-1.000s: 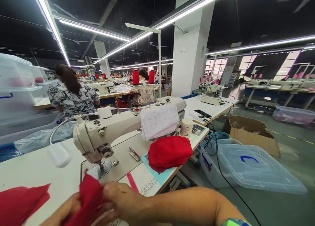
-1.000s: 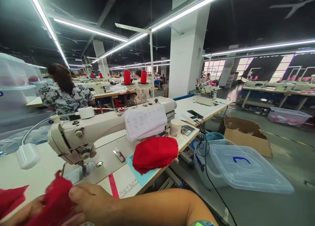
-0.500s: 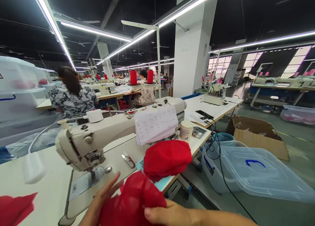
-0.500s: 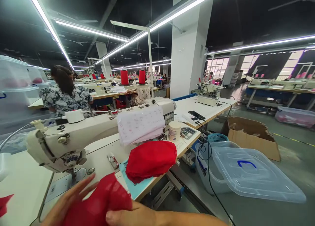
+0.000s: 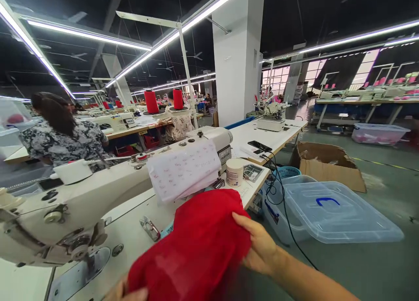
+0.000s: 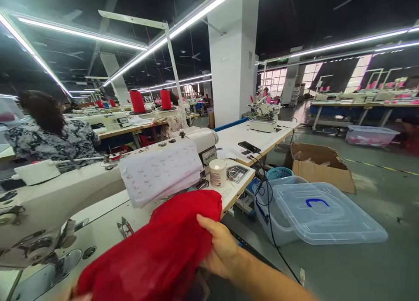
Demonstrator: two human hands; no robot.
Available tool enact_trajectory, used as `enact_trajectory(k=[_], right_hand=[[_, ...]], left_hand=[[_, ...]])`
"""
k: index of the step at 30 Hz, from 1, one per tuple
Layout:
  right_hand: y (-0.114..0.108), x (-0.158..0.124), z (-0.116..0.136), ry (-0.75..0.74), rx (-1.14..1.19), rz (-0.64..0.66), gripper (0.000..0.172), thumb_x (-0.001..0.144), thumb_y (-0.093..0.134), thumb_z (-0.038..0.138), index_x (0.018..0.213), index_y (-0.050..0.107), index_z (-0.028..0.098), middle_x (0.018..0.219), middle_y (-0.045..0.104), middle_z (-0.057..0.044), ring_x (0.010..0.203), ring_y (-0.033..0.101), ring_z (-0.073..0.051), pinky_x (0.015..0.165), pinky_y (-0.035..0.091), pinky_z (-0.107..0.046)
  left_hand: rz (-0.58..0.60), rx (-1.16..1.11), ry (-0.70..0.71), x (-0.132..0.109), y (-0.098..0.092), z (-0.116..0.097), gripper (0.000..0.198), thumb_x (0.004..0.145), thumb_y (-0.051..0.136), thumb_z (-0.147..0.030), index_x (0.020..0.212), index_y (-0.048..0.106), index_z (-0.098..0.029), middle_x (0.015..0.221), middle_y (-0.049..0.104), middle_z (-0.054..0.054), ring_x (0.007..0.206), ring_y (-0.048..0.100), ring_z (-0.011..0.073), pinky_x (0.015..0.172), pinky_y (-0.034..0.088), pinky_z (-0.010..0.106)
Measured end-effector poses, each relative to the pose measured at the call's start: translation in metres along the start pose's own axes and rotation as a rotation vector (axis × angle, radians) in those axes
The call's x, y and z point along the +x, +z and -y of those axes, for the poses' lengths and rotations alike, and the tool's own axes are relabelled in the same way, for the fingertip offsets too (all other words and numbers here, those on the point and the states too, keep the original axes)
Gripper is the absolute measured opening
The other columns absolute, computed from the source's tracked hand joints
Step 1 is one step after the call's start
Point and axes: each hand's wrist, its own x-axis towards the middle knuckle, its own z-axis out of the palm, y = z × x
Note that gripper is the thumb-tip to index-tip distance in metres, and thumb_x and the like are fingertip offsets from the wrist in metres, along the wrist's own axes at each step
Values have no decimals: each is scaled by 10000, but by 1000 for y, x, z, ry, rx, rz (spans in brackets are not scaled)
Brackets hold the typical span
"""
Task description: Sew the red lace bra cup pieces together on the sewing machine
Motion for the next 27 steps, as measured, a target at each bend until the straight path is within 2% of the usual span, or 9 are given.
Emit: enact_trajectory(k=[1,4,7,9,14,17,20,24,27], right_hand=[[-3,4,4,-55,35,-31,369,720,583,449,915,614,137,996,650,-95,1015,566,-241,899,416,-404],[-16,20,12,-251,113,-167,268,717,603,303,957,597,185,1026,647,-47,1027,560,-210,915,414,-380],[-38,27,13,-366,83,-261,383,722,599,204,1092,524,268,1070,628,-1,1033,557,-179,907,424,-378],[-53,24,13,-399,45,-321,452,744,592,231,1167,459,317,1104,610,1,1037,552,-171,891,435,-383],[-73,4,16,-620,-207,-516,420,792,570,294,1192,448,318,1217,522,-34,1062,525,-168,898,429,-352],[-71,-3,14,-808,-386,-547,386,819,538,295,1193,448,309,1219,497,-48,1008,545,-174,848,463,-349],[-75,-1,9,-895,-602,-562,350,844,498,295,1191,454,290,1191,511,-58,976,557,-181,793,491,-343],[-86,3,7,-926,-1031,-637,207,856,464,267,1031,568,232,995,612,-47,921,571,-175,818,471,-331],[-87,-2,6,-1009,-1247,-592,192,865,420,245,942,596,227,921,624,-44,887,578,-185,795,473,-332]], left_hand=[[16,-36,-13,10,3,-6,370,793,485,-494,1026,614,-237,791,675,49,872,617,304,679,520,446],[168,-365,-137,48,17,-26,348,727,564,-408,981,621,-176,782,691,54,825,645,280,723,516,405],[119,-390,-98,79,37,-33,187,731,574,-337,844,627,-199,732,693,-21,775,653,219,741,511,368],[84,-366,-101,88,48,-30,154,759,562,-330,804,617,-193,749,694,-32,806,645,211,764,502,357],[-8,-198,-87,97,65,-16,145,769,530,-262,856,606,-173,886,694,3,934,604,227,790,485,336],[-78,-134,-106,106,70,-8,157,718,567,-230,855,606,-167,925,687,42,934,597,240,801,471,341],[-122,-150,-126,109,73,-6,208,715,582,-271,888,599,-156,985,665,88,942,593,248,803,463,344],[-174,-248,-186,94,73,-10,355,780,513,-339,1068,508,-131,1039,621,135,912,603,225,773,470,336],[-293,-321,-256,72,68,-11,481,720,585,-313,1150,443,-149,1083,570,130,853,594,194,730,467,311]])
